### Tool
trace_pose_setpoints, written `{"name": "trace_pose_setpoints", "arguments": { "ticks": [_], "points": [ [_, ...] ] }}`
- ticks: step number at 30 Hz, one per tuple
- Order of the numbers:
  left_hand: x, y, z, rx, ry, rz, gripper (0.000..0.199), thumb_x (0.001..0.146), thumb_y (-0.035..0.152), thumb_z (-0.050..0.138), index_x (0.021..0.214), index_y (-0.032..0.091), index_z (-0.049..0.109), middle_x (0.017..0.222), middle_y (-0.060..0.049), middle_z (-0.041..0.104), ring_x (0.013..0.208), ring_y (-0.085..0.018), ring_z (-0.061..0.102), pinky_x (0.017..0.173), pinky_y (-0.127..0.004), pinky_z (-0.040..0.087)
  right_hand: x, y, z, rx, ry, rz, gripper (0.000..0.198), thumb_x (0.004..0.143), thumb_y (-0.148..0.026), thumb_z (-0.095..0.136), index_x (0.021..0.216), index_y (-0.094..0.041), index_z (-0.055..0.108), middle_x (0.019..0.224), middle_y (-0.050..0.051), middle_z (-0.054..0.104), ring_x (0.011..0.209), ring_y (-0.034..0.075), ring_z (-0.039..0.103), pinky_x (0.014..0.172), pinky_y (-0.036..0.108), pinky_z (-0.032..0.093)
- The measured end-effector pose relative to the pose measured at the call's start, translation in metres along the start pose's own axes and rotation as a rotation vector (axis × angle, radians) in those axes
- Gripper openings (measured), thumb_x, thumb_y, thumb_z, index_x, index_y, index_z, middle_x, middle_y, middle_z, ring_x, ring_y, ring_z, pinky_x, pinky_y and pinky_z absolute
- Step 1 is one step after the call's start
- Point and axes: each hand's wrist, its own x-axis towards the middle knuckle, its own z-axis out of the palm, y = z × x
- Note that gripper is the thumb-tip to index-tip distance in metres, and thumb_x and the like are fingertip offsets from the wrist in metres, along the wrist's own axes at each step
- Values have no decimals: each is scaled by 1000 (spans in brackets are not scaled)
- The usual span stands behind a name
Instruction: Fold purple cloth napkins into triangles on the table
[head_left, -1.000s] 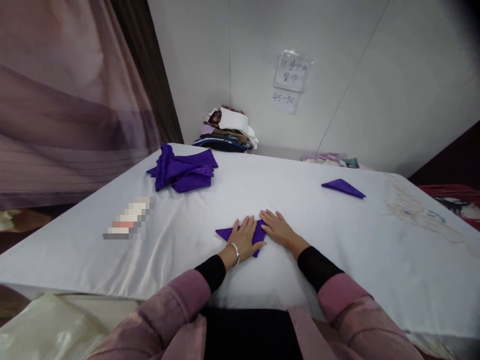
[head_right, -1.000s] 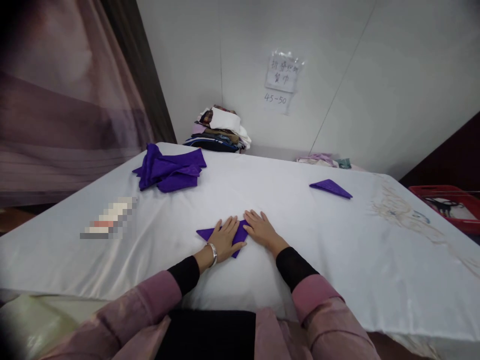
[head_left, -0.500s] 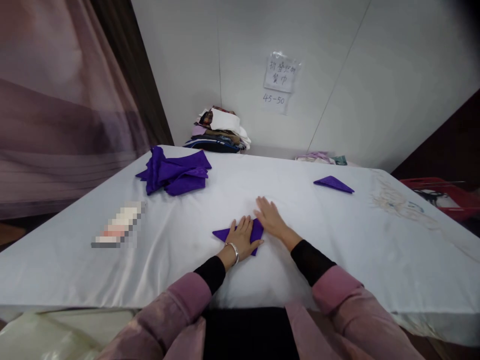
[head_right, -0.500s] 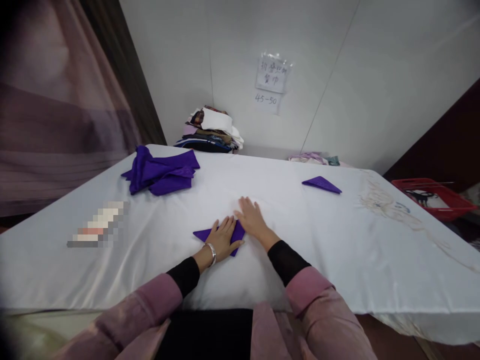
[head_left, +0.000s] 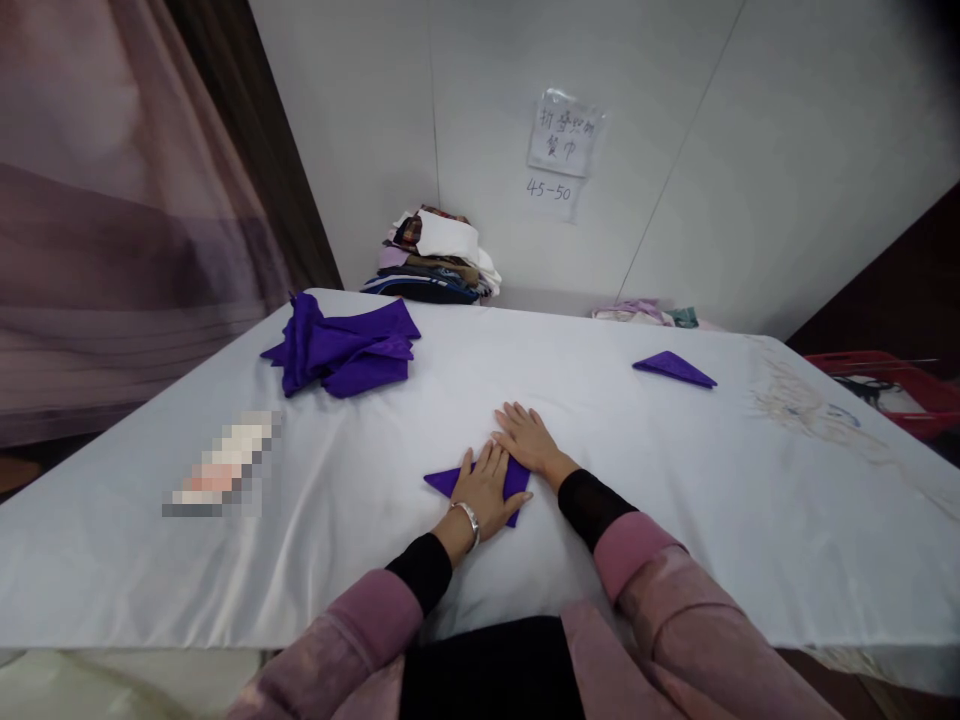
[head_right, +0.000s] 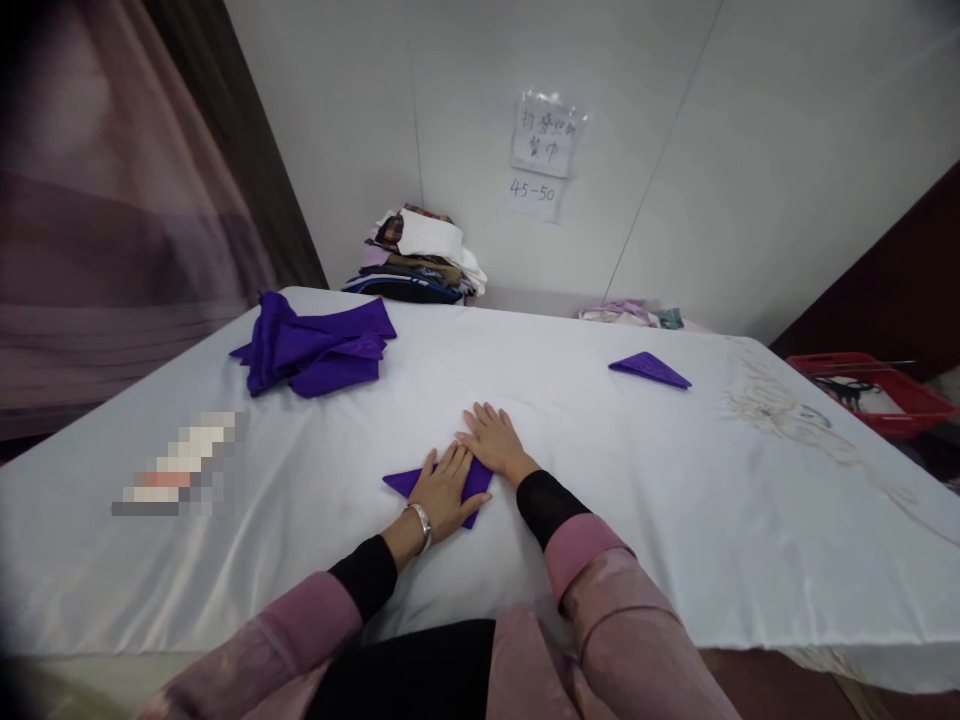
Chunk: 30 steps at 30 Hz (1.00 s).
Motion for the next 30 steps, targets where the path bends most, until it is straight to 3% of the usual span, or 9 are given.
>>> {"name": "trace_pose_setpoints", "arguments": {
  "ticks": [5, 16, 26, 30],
  "points": [
    [-9, -5, -4, 20, -9, -39, 82, 82, 67, 24, 140, 9, 27, 146, -14, 24, 136, -30, 14, 108, -54, 7, 0, 2, 4, -41, 23, -3, 65, 89, -60, 15, 140, -23, 28, 149, 6, 19, 137, 23, 9, 108, 42, 8],
    [-62, -40, -11, 128, 48, -226, 81, 83, 67, 20, 140, 11, 25, 147, -10, 22, 136, -28, 15, 108, -56, 9, 3, 5, 9, -92, -9, 6, 67, 87, -62, 11, 141, -24, 26, 150, 5, 16, 137, 23, 8, 108, 41, 7],
    [-83, -56, -22, 173, 2, -419, 76, 84, 63, 24, 140, 12, 26, 148, -10, 21, 136, -27, 14, 108, -55, 9, 5, 6, 10, -118, -27, 16, 66, 88, -62, 9, 140, -25, 26, 150, 4, 15, 137, 24, 7, 108, 42, 8],
    [-78, -57, -31, 170, 8, -506, 77, 84, 64, 22, 138, 10, 30, 147, -12, 23, 136, -27, 16, 108, -53, 12, 5, 5, 10, -129, -28, 22, 66, 88, -61, 9, 140, -25, 26, 150, 5, 16, 137, 24, 8, 107, 42, 9]
  ]
}}
